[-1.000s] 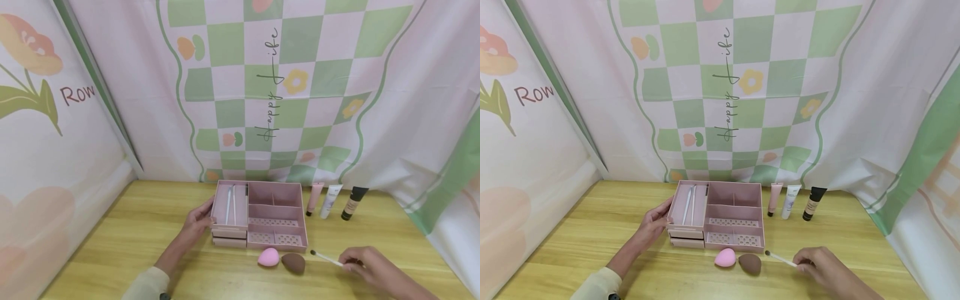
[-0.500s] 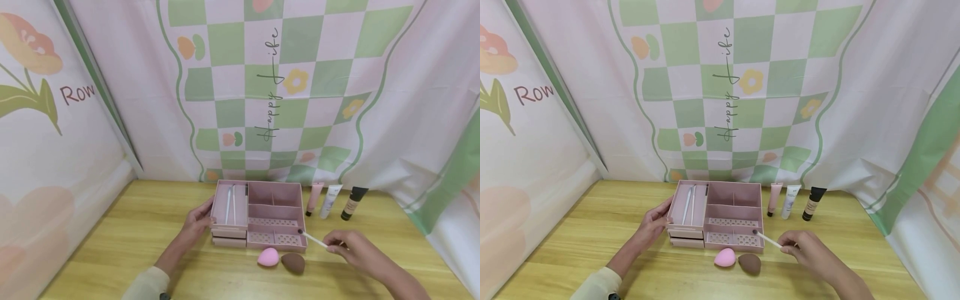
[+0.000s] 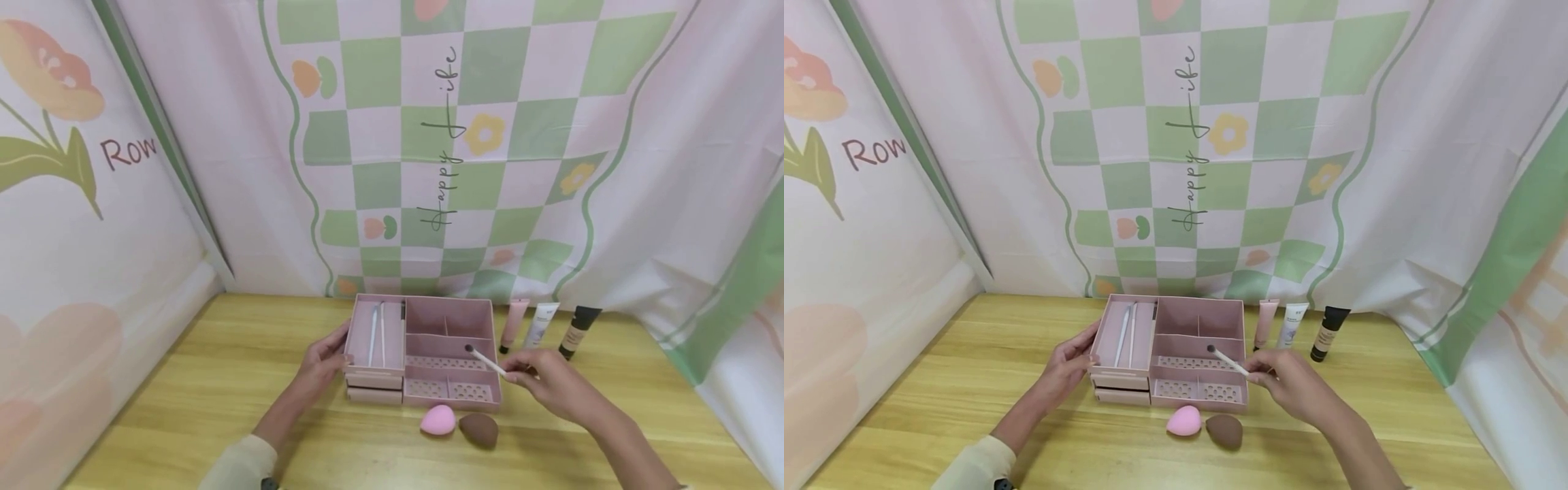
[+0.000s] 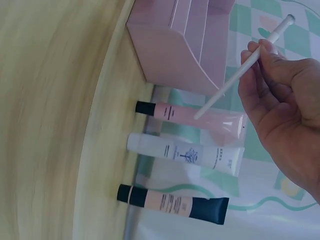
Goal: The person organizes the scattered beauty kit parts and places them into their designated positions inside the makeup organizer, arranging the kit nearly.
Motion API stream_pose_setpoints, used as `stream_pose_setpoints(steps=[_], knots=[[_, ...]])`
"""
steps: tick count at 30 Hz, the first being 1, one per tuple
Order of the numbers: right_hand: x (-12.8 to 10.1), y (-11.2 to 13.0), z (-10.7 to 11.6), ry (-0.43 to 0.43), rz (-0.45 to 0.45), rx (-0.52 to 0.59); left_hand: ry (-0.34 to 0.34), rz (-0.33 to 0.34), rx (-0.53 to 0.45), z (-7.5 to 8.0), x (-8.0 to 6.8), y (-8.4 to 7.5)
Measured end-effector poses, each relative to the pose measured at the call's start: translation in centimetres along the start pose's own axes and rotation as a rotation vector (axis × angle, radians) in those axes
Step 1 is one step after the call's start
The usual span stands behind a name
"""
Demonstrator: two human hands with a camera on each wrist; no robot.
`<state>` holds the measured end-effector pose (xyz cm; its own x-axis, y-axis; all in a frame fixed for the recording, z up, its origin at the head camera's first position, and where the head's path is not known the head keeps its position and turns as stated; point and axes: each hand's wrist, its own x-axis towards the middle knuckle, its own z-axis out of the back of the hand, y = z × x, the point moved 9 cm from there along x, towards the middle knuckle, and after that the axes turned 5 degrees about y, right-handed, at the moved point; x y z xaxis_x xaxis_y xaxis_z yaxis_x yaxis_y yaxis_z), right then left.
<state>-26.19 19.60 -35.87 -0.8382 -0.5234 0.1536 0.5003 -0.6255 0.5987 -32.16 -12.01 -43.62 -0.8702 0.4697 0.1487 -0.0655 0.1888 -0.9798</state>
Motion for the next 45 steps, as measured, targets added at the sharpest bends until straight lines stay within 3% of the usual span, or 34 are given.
stream_pose_setpoints(steps=[16, 26, 45], knots=[[4.3, 1.1, 0.0, 0.009, 0.012, -0.036, 0.022, -0.020, -0.009, -0.1, 0.0, -0.3], [6.7, 1.2, -0.9, 0.029, 0.002, 0.025, 0.030, -0.028, -0.024, -0.1, 0.1, -0.2], [8.9, -1.4, -4.1, 0.072, -0.007, -0.011, 0.027, -0.012, -0.028, 0.0, 0.1, 0.0]])
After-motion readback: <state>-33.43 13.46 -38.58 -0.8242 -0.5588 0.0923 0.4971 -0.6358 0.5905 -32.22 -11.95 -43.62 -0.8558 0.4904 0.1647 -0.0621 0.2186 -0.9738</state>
